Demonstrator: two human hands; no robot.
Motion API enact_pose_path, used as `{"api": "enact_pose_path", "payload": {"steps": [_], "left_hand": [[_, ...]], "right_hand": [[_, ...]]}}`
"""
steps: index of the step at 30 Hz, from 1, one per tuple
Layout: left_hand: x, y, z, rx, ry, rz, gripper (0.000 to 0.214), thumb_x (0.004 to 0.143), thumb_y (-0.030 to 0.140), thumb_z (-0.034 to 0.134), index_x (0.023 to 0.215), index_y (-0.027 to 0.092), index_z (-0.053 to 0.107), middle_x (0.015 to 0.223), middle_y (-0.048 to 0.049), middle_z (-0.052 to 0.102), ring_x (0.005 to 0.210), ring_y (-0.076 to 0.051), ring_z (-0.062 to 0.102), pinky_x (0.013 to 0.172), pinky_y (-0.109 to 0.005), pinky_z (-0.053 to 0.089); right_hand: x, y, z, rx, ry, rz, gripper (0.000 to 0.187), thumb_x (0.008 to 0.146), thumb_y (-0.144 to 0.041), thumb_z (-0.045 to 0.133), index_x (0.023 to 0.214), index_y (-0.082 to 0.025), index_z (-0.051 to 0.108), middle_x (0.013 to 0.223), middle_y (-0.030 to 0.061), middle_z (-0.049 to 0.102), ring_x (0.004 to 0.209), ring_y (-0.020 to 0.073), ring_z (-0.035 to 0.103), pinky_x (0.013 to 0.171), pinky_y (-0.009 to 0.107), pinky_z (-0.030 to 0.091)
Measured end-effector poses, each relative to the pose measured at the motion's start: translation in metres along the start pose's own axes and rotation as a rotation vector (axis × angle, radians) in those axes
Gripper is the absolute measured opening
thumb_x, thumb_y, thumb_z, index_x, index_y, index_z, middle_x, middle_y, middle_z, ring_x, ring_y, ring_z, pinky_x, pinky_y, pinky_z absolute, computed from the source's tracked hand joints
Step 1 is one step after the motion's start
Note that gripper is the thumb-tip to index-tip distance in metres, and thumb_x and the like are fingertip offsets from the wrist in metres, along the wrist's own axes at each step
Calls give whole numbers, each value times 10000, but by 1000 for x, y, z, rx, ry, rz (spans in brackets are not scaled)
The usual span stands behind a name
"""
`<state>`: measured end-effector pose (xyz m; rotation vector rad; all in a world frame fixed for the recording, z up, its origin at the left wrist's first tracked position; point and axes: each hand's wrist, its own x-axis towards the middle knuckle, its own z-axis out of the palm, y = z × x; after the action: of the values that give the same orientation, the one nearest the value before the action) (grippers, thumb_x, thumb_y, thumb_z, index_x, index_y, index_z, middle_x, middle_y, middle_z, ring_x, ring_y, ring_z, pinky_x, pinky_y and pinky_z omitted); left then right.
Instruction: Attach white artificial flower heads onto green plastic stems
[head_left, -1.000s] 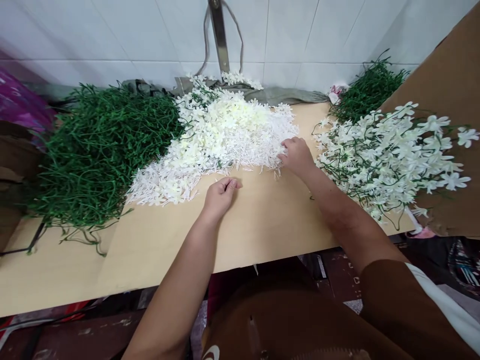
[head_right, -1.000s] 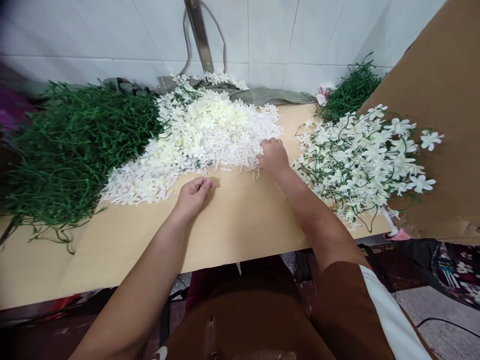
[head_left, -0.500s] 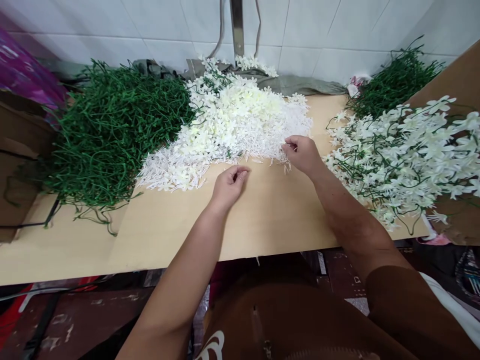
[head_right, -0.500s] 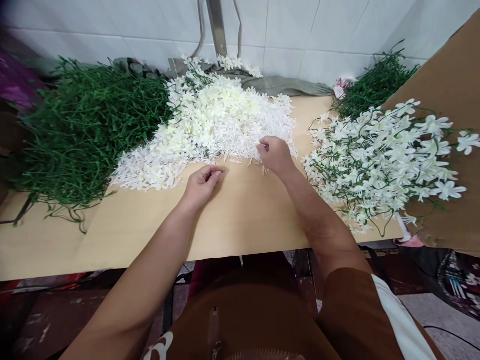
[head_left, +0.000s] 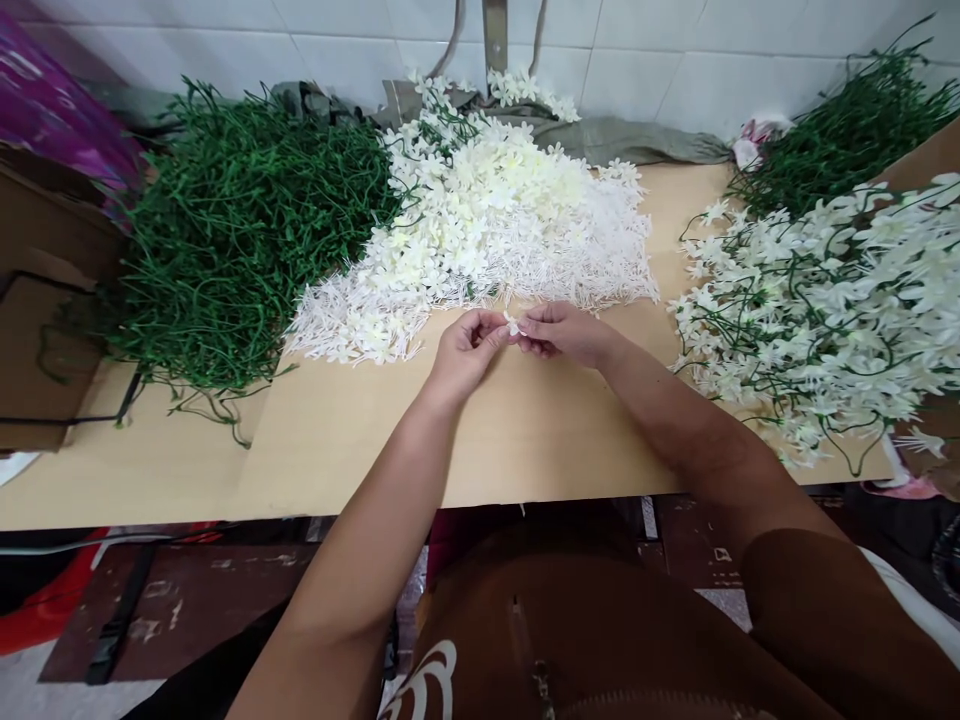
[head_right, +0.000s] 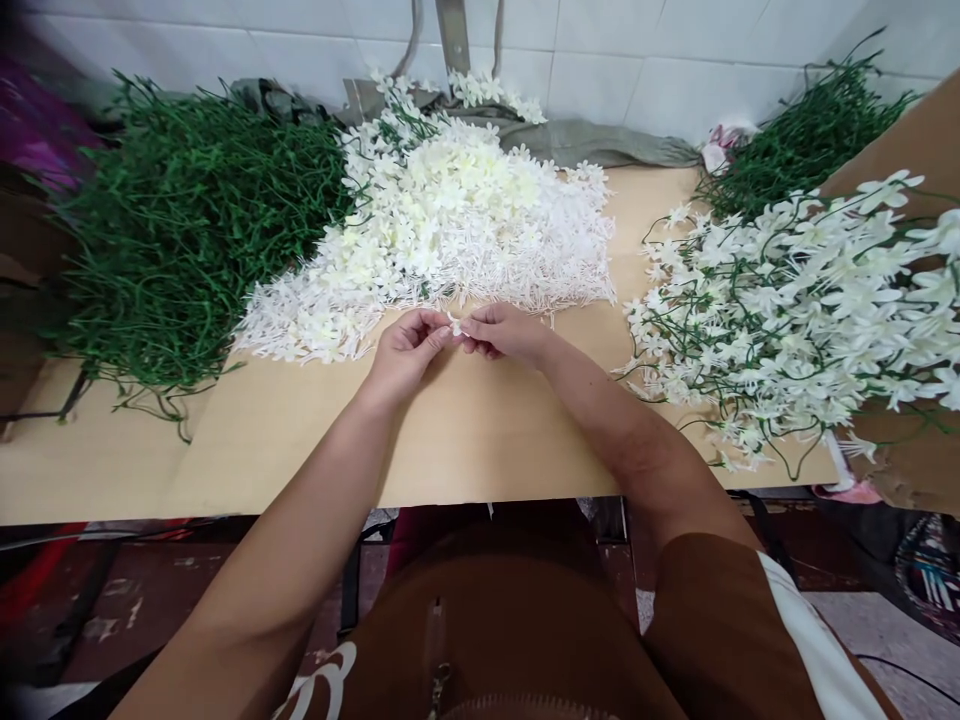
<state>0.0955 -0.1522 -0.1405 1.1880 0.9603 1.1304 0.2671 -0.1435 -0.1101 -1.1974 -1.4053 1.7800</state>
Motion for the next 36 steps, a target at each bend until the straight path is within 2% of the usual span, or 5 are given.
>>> {"api": "enact_pose_path", "payload": {"steps": [5,11,15,26,36], "left_hand": [[-1,3,0,38,-39,14,402,619,491,823,734,182,592,670,14,649,655,-117,589,667,-266,461],[0,3,-1,158,99,-20,211,754,233,702,644,185,529,541,56,442,504,-76,355,488,-237,279],[1,3,-1,215,130,-35,199,766,187,650,632,188,503,539,54,417,503,-79,348,475,-233,264],[2,6,1,287,193,-64,206,768,187,628,618,194,487,533,52,408,528,-92,359,507,-236,274],[1,4,-2,289,153,-57,204,773,210,632,630,194,487,548,42,416,542,-102,363,523,-246,269]], "right_hand": [[0,-3,1,-102,-44,-11,284,895,-350,601,712,-134,632,588,-23,555,500,50,447,490,194,344],[8,0,-3,-971,472,-235,83,831,-211,634,780,-145,636,807,66,639,776,176,533,748,310,411],[18,5,-6,-1200,516,-179,87,831,-150,614,901,-112,650,980,153,642,942,257,542,841,369,408],[5,-12,3,-435,378,-347,127,820,-193,584,723,-195,503,668,-12,541,612,108,464,616,271,402],[12,11,15,-496,402,-537,104,763,-142,602,724,-207,531,899,57,579,879,175,563,778,319,531]]}}
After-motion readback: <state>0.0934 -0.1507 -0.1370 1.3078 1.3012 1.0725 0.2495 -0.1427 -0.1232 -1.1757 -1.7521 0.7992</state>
